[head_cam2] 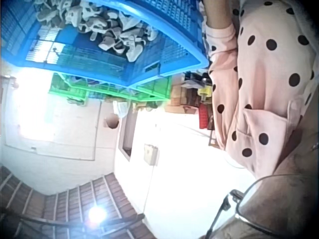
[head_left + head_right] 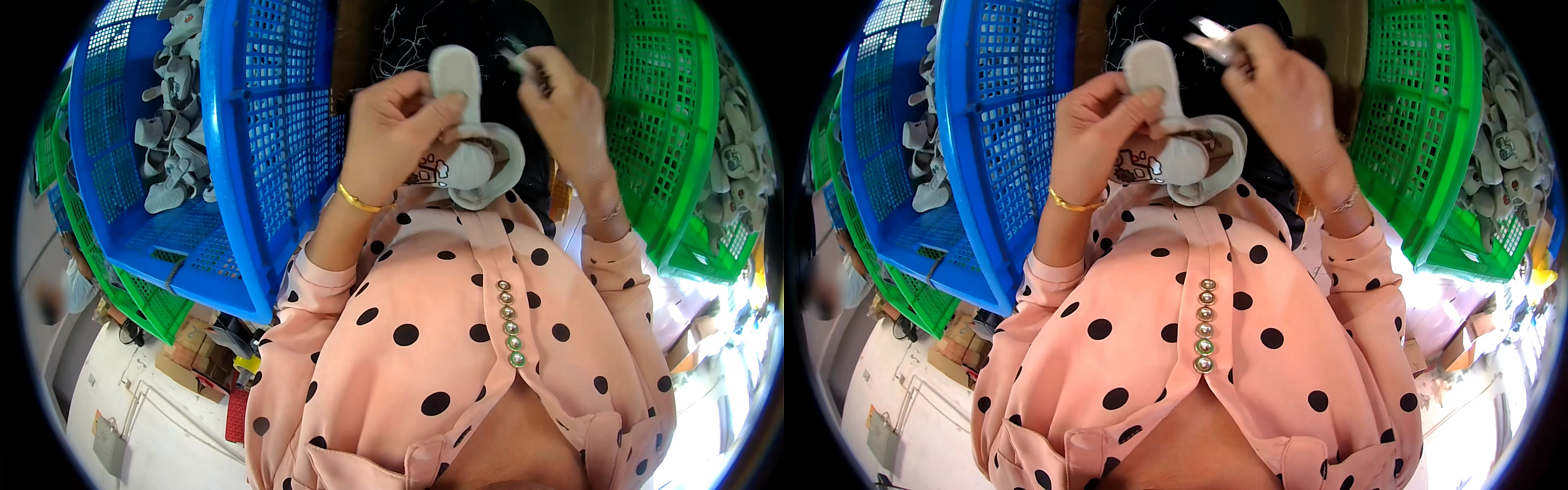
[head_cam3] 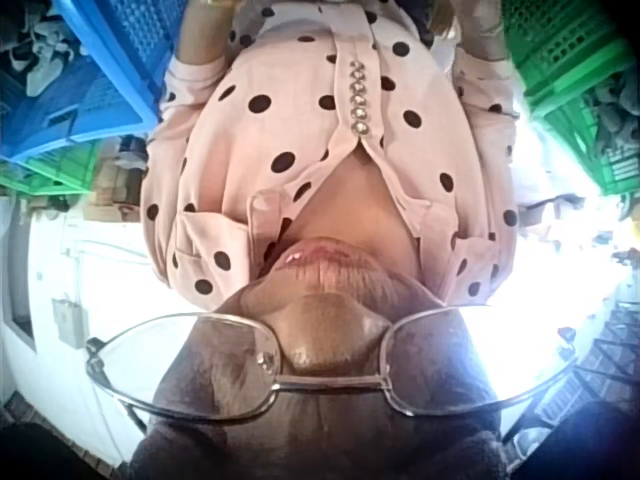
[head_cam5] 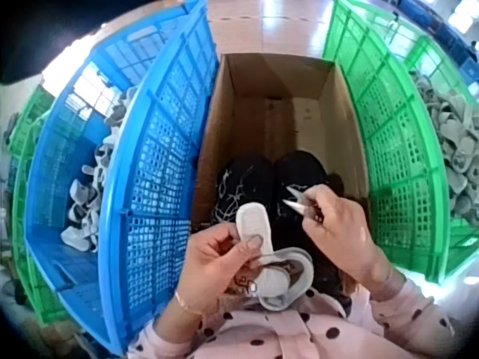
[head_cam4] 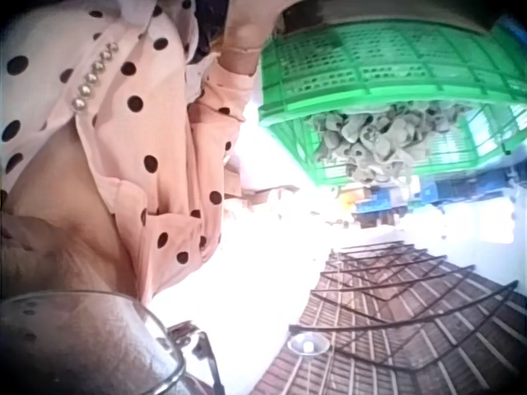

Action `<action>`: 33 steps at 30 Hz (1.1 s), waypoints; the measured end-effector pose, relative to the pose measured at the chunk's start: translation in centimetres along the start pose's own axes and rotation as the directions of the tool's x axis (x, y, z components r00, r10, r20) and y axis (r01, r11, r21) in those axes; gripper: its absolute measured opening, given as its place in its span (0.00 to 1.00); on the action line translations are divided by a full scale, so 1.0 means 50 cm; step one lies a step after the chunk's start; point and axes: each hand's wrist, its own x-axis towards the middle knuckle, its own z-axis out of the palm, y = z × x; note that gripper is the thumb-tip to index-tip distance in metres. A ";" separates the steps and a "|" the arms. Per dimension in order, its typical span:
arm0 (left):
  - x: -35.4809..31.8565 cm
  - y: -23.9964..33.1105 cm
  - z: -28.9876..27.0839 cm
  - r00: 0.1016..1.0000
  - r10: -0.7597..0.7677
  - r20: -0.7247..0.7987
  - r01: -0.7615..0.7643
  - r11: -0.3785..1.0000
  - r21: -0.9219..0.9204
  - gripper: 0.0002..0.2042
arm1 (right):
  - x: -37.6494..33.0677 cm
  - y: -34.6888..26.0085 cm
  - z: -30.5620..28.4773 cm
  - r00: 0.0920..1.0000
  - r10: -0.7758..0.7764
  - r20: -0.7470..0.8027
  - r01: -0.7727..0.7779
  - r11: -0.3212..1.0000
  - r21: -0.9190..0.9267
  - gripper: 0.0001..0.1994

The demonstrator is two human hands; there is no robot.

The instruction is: The person trims excess fabric and threads from the edges of small white sandals using a pair of scissors. They handle the sandals one at a time, picking them from a blue basket, trimming the material, and placing the finished items into a green basket.

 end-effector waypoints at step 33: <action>0.005 0.005 -0.013 0.734 0.589 0.339 -0.596 0.318 0.737 0.06 | -0.056 -0.017 -0.015 0.959 -0.072 0.273 -0.028 0.939 0.343 0.10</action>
